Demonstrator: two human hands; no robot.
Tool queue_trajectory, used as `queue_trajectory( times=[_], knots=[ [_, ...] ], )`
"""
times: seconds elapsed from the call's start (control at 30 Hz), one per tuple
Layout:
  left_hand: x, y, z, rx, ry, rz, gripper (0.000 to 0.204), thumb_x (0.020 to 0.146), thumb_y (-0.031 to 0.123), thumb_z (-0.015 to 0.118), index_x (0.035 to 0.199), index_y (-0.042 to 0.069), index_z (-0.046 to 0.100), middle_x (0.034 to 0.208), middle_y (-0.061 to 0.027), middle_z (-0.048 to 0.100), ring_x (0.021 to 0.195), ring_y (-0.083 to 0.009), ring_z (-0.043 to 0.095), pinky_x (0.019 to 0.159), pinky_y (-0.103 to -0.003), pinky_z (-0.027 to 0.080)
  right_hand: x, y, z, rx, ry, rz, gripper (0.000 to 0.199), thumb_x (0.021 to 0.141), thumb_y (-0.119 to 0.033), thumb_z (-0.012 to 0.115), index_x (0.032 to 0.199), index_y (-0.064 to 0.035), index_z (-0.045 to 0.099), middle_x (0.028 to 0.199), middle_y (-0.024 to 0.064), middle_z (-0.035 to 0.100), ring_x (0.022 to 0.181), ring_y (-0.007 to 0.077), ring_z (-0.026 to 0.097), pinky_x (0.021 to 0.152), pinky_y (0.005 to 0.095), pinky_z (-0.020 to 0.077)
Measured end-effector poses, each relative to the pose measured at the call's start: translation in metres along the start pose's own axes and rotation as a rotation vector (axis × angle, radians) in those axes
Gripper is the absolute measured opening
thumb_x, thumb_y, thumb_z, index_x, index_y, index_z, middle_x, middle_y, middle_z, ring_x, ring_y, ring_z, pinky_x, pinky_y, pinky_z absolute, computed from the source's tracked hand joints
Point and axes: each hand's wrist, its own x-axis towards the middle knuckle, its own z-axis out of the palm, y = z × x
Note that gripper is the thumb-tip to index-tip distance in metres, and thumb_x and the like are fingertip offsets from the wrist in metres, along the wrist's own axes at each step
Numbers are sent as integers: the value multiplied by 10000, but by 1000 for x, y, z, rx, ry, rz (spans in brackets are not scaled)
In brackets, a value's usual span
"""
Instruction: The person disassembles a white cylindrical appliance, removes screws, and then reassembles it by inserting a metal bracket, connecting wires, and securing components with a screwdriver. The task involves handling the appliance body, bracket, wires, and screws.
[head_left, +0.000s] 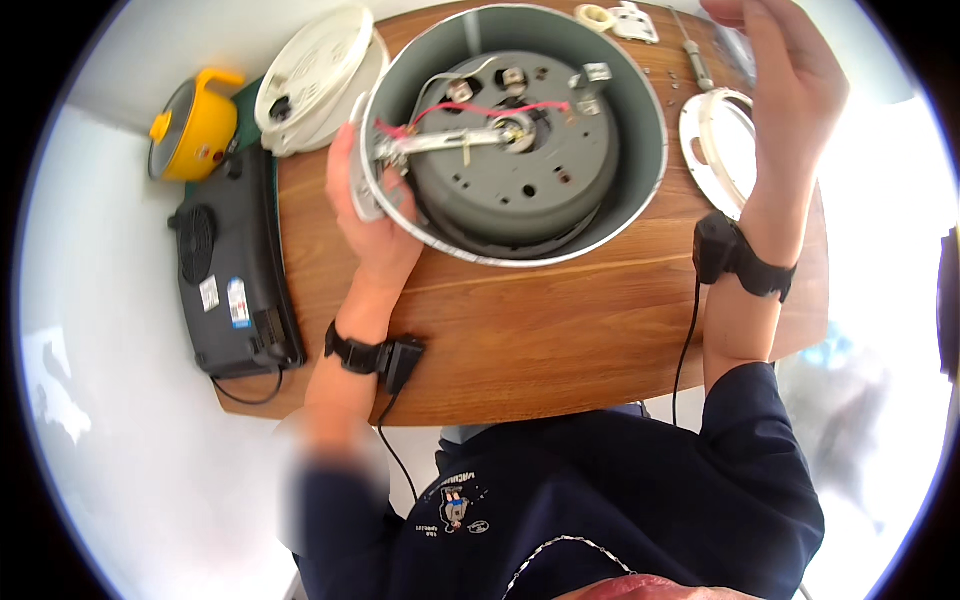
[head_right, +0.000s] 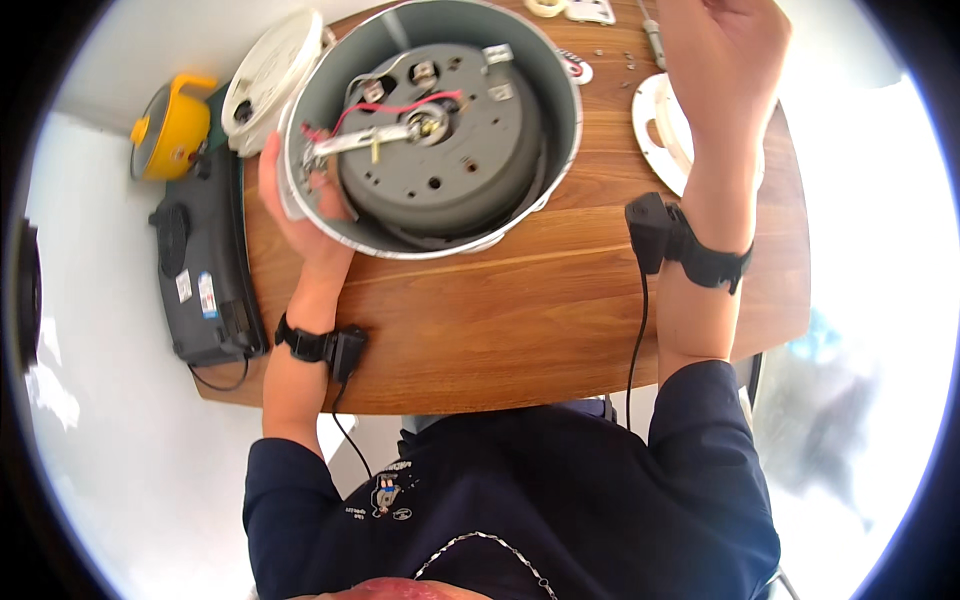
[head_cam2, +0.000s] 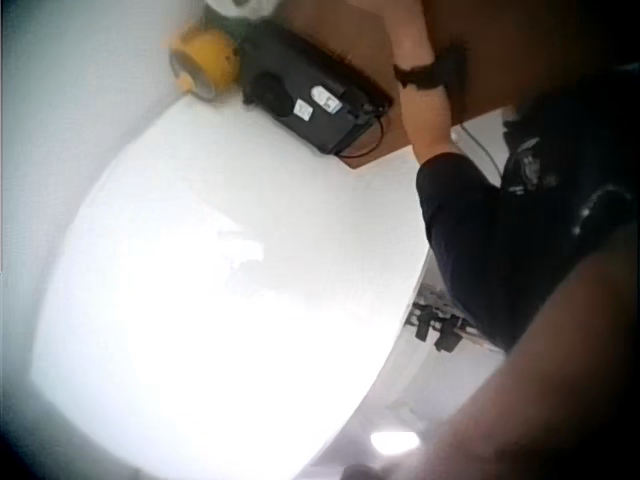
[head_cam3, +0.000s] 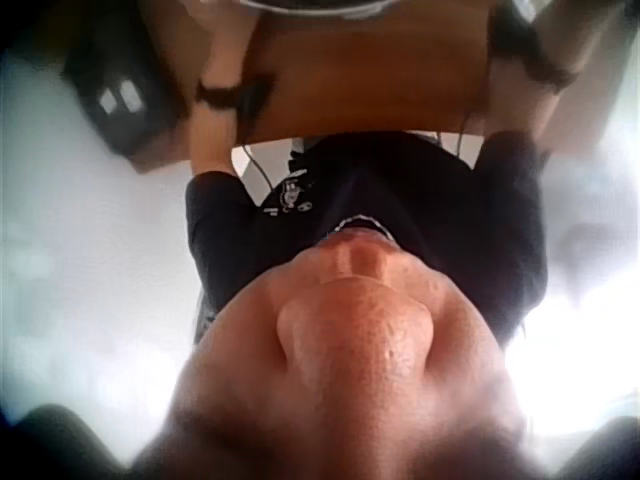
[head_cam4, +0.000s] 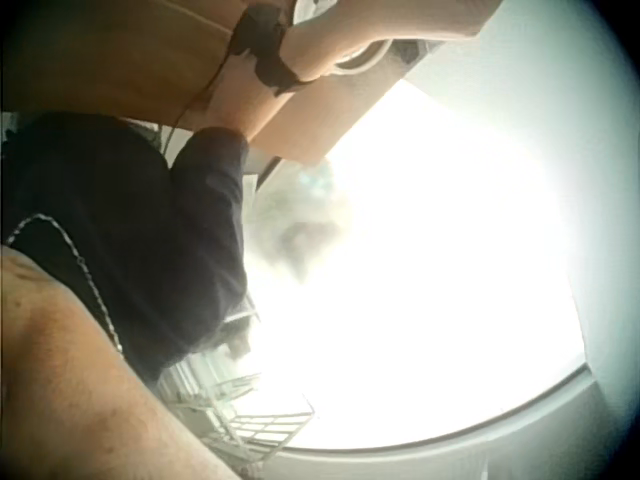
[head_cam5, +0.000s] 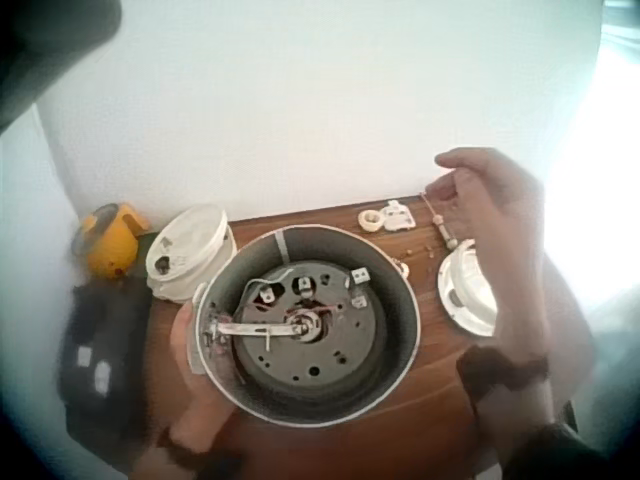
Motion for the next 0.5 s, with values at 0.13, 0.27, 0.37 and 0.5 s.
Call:
queue_trajectory(
  times=[0.13,0.27,0.37,0.5],
  knots=[
    [-7,8,-4,-27,1,-86,684,1019,313,614,1518,-61,333,1361,-218,566,1229,-292,614,1086,-429,476,7,29,-16,45,51,82,199,1015,-33,560,1113,31,721,893,102,744,832,129,708,740,250,562],
    [-6,7,-13,113,11,-49,650,1027,292,602,1509,-58,344,1394,-244,547,1241,-316,607,1063,-451,499,18,45,-34,-72,-2,11,192,1012,-25,562,1088,34,729,850,69,747,824,121,708,758,250,553],
    [-16,6,-18,126,34,-45,571,1042,202,572,1517,-10,336,1457,-321,482,1284,-380,591,1080,-510,518,11,45,-23,-112,29,16,191,1007,-14,563,1084,38,729,855,71,748,833,128,710,764,254,555],
    [-9,20,-9,-339,136,-529,614,1034,319,501,1514,-45,379,1501,-289,488,1362,-364,533,1162,-508,440,14,56,-21,-114,29,34,194,1004,10,553,1081,39,728,828,58,739,856,143,721,771,265,563]
  ],
)
